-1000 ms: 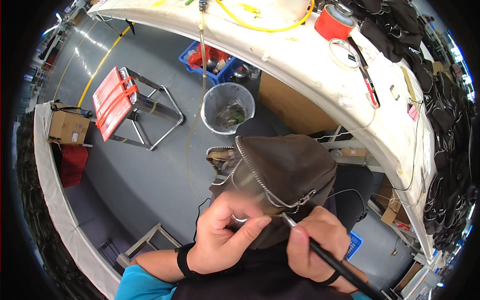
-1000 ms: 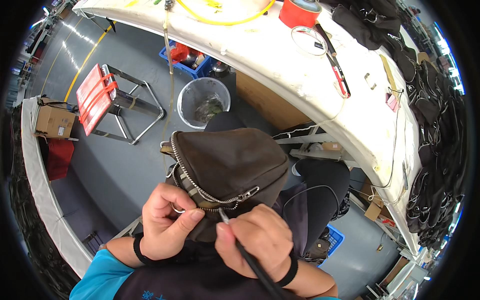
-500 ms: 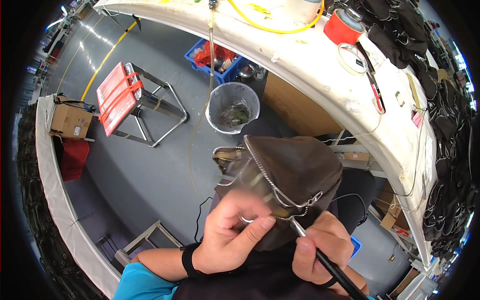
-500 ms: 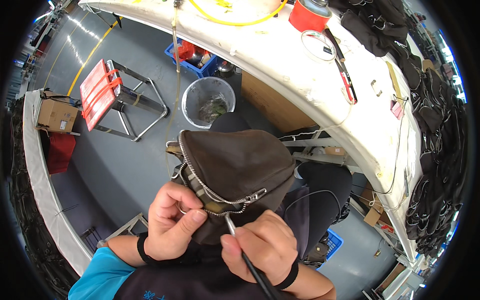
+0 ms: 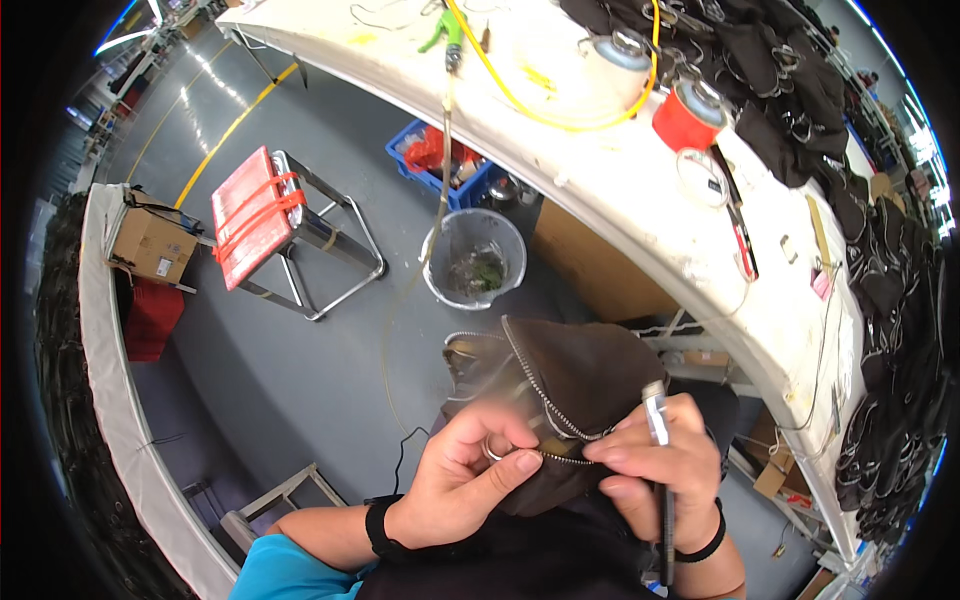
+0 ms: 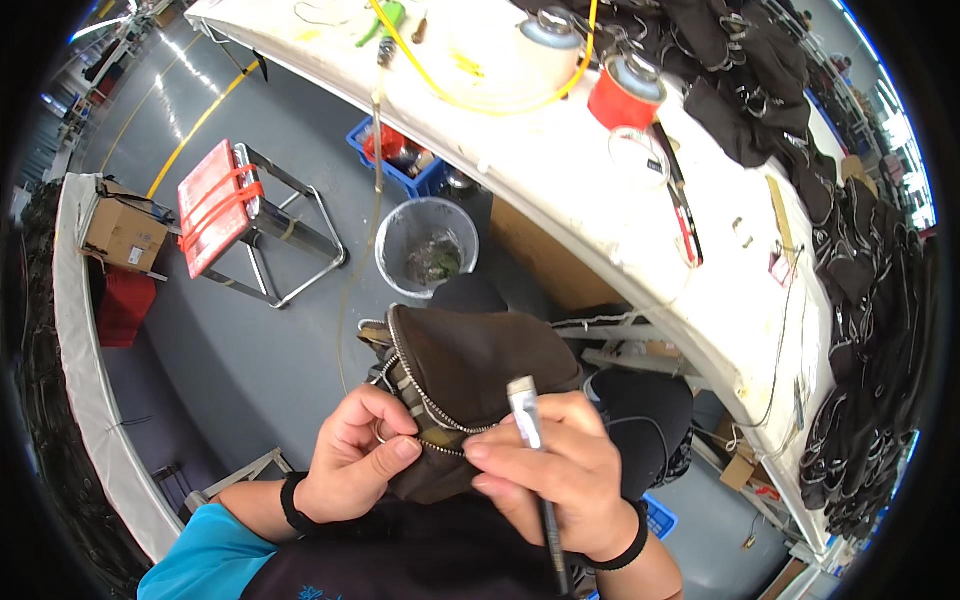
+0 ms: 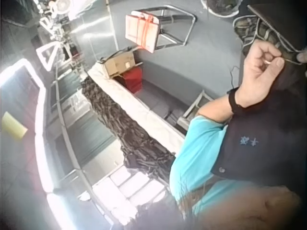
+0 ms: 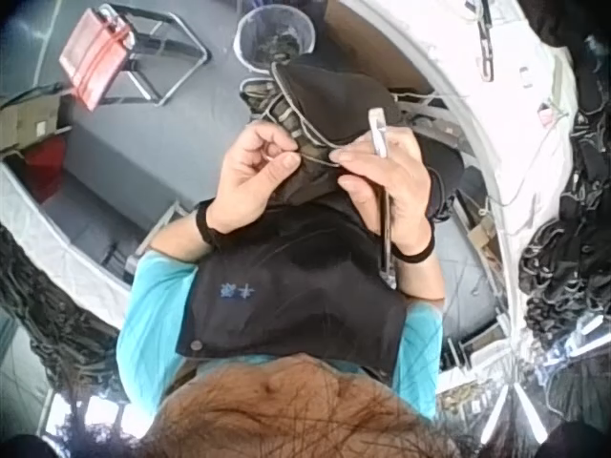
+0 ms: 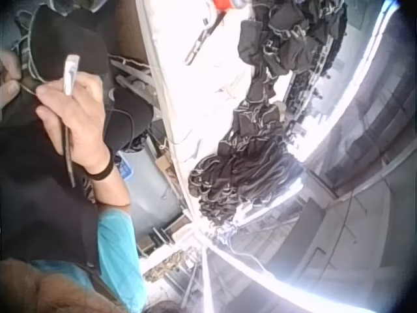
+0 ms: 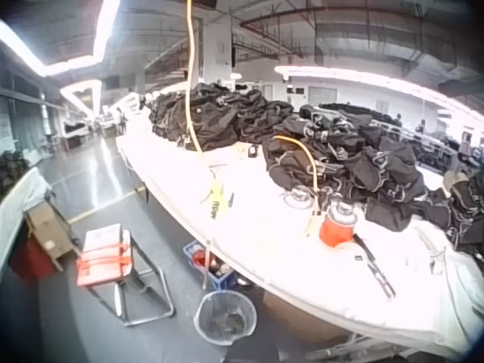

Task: Inspecting and cleaning a finished leather bag.

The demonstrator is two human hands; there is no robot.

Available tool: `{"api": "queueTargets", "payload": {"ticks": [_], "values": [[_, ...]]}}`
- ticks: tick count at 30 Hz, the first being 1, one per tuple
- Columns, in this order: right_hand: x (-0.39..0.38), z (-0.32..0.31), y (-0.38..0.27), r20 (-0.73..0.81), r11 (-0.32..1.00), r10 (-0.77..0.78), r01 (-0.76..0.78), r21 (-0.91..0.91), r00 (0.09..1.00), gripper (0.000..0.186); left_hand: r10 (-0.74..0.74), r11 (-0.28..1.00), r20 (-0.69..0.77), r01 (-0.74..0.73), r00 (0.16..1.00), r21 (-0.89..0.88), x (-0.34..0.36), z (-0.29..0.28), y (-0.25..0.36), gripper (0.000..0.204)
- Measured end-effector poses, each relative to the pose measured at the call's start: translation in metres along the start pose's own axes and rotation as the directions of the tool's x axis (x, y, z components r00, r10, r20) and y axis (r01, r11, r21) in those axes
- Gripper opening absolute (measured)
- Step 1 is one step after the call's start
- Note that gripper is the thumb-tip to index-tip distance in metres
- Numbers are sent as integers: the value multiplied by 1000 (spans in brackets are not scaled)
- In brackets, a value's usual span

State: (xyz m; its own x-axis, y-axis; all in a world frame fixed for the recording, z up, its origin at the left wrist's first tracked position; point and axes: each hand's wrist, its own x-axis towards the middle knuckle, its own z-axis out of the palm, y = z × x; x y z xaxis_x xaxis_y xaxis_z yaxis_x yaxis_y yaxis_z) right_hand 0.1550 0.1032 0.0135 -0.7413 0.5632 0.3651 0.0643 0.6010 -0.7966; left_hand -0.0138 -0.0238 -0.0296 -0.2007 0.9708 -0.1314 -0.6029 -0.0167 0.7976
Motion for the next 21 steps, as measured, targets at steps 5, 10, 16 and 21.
{"api": "queueTargets", "payload": {"ticks": [5,10,16,21], "values": [[1,15,11,21,1000,20,-20,-24,1000,30,-39,965,-58,53,998,259,10,6,12,33],[7,23,10,25,991,96,-98,86,995,27,109,869,-75,-58,991,491,20,5,13,31],[9,20,8,28,879,345,-333,341,938,23,-12,819,98,-47,995,573,26,-18,45,33],[-20,15,6,18,866,342,-322,383,940,25,191,510,140,-221,971,831,51,-40,76,29]]}}
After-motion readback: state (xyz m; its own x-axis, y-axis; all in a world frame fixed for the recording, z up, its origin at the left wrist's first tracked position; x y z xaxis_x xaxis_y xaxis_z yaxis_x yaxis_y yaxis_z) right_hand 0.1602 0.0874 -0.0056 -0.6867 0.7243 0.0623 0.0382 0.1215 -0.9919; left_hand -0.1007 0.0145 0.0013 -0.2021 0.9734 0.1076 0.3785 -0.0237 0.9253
